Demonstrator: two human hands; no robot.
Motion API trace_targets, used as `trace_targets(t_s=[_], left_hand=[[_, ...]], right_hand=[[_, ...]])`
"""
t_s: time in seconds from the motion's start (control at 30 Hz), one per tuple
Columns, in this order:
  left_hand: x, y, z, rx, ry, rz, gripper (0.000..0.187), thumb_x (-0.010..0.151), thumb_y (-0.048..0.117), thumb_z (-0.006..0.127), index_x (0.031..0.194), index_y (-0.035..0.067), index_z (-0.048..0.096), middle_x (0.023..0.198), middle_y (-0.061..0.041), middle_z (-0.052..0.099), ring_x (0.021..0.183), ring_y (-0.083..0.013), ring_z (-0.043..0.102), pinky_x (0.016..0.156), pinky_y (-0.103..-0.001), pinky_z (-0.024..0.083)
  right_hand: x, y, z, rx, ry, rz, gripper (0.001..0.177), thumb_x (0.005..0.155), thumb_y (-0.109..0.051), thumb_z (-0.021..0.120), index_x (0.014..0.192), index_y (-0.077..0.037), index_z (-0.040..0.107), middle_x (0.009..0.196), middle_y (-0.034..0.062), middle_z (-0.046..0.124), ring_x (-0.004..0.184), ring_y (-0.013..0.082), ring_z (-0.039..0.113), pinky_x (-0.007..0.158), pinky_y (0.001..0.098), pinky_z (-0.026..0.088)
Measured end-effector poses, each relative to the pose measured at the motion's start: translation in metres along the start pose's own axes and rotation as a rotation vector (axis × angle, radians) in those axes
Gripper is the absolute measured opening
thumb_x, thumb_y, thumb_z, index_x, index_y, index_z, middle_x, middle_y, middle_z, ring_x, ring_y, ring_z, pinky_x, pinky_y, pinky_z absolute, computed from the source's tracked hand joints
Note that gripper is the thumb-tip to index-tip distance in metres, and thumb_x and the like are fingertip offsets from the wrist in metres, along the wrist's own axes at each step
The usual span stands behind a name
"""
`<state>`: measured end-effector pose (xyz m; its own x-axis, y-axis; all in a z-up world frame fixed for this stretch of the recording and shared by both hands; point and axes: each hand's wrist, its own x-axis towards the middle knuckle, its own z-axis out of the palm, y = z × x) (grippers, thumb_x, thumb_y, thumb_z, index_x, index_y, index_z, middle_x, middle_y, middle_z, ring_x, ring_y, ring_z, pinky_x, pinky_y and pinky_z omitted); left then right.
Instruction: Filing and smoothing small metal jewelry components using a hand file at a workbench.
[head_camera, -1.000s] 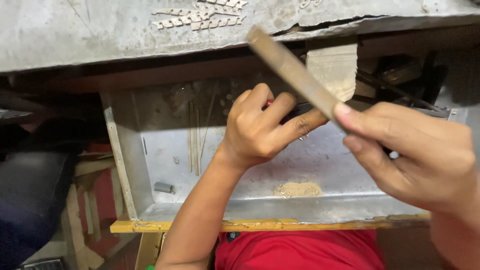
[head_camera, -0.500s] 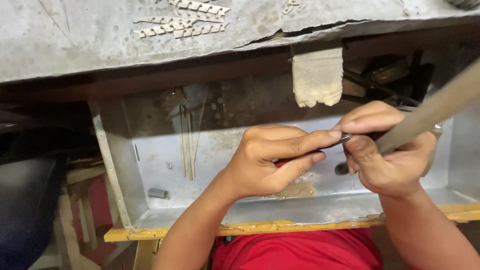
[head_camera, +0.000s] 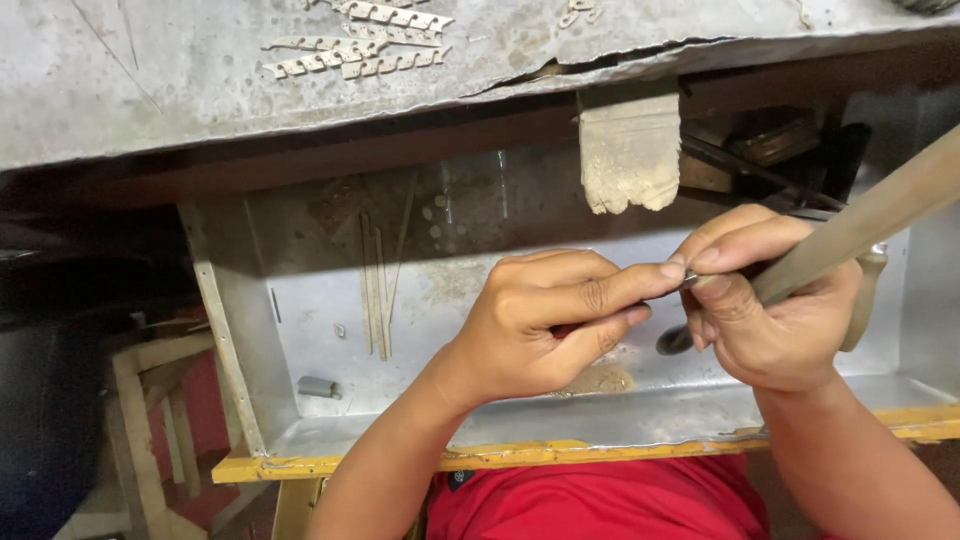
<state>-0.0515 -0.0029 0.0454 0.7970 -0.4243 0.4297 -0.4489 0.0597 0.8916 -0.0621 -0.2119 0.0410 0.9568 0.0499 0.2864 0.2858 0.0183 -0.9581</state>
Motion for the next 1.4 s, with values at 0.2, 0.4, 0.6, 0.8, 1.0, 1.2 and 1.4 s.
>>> trace_targets(t_s=[0.2, 0.4, 0.6, 0.8, 1.0, 1.2, 1.4], left_hand=[[-0.004, -0.010, -0.006, 0.583, 0.112, 0.216, 0.035, 0.115, -0.002, 0.058, 0.145, 0.017, 0.060, 0.096, -0.007, 0.066, 0.073, -0.0224, 0.046, 0.070, -0.033, 0.046], [0.004, -0.030, -0.016, 0.974, 0.220, 0.380, 0.041, 0.115, -0.002, 0.053, 0.143, 0.025, 0.063, 0.080, 0.002, 0.051, 0.068, -0.0211, 0.032, 0.056, -0.033, 0.034], [0.009, -0.035, -0.022, 1.071, 0.185, 0.426, 0.055, 0.106, -0.010, 0.053, 0.140, 0.031, 0.065, 0.077, 0.003, 0.039, 0.066, -0.0219, 0.028, 0.054, -0.033, 0.033], [0.019, -0.030, -0.028, 1.110, 0.190, 0.469, 0.029, 0.109, 0.017, 0.076, 0.131, 0.035, 0.070, 0.074, 0.003, 0.030, 0.062, -0.0202, 0.025, 0.049, -0.031, 0.031], [0.028, -0.019, -0.027, 1.147, 0.241, 0.480, 0.025, 0.106, 0.014, 0.064, 0.114, 0.034, 0.076, 0.074, 0.001, 0.023, 0.060, -0.0197, 0.025, 0.046, -0.030, 0.032], [0.019, -0.037, -0.031, 1.127, 0.233, 0.506, 0.034, 0.106, 0.023, 0.087, 0.130, 0.038, 0.069, 0.073, 0.004, 0.031, 0.063, -0.0195, 0.025, 0.049, -0.030, 0.030], [0.015, -0.043, -0.033, 1.154, 0.200, 0.502, 0.047, 0.109, 0.037, 0.098, 0.140, 0.039, 0.062, 0.074, 0.005, 0.032, 0.062, -0.0195, 0.028, 0.050, -0.032, 0.032]], right_hand=[[-0.006, -0.042, 0.004, -0.326, 0.059, 0.103, 0.072, 0.091, -0.025, 0.060, 0.147, 0.019, 0.048, 0.067, 0.0077, 0.041, 0.054, 0.0138, 0.042, 0.052, 0.0235, 0.036], [-0.052, -0.045, -0.014, 0.180, -0.057, 0.282, 0.047, 0.104, -0.019, 0.050, 0.149, -0.010, 0.037, 0.076, 0.0104, 0.059, 0.036, 0.0059, 0.037, 0.027, 0.0172, 0.028], [-0.078, -0.038, -0.027, 0.546, -0.080, 0.456, 0.038, 0.107, -0.010, 0.054, 0.144, -0.010, 0.052, 0.075, 0.0199, 0.049, 0.046, 0.0103, 0.029, 0.032, 0.0184, 0.026], [-0.050, -0.045, -0.018, -0.207, 0.034, 0.445, 0.044, 0.094, -0.005, 0.059, 0.136, 0.006, 0.057, 0.082, 0.0164, 0.071, 0.046, 0.0102, 0.052, 0.042, 0.0191, 0.041], [0.026, -0.056, -0.012, -0.662, -0.297, -0.044, 0.037, 0.095, 0.003, 0.071, 0.131, 0.013, 0.066, 0.122, 0.0278, 0.073, 0.077, 0.0194, 0.066, 0.066, 0.0262, 0.053], [-0.048, -0.046, -0.044, 0.485, -0.095, 0.504, 0.036, 0.104, -0.015, 0.059, 0.140, -0.011, 0.058, 0.068, 0.0119, 0.044, 0.040, 0.0053, 0.026, 0.026, 0.0178, 0.015], [-0.043, -0.064, -0.027, 0.247, -0.169, 0.465, 0.044, 0.103, -0.010, 0.050, 0.146, -0.011, 0.053, 0.054, -0.0003, 0.036, 0.042, 0.0074, 0.028, 0.037, 0.0217, 0.022]])
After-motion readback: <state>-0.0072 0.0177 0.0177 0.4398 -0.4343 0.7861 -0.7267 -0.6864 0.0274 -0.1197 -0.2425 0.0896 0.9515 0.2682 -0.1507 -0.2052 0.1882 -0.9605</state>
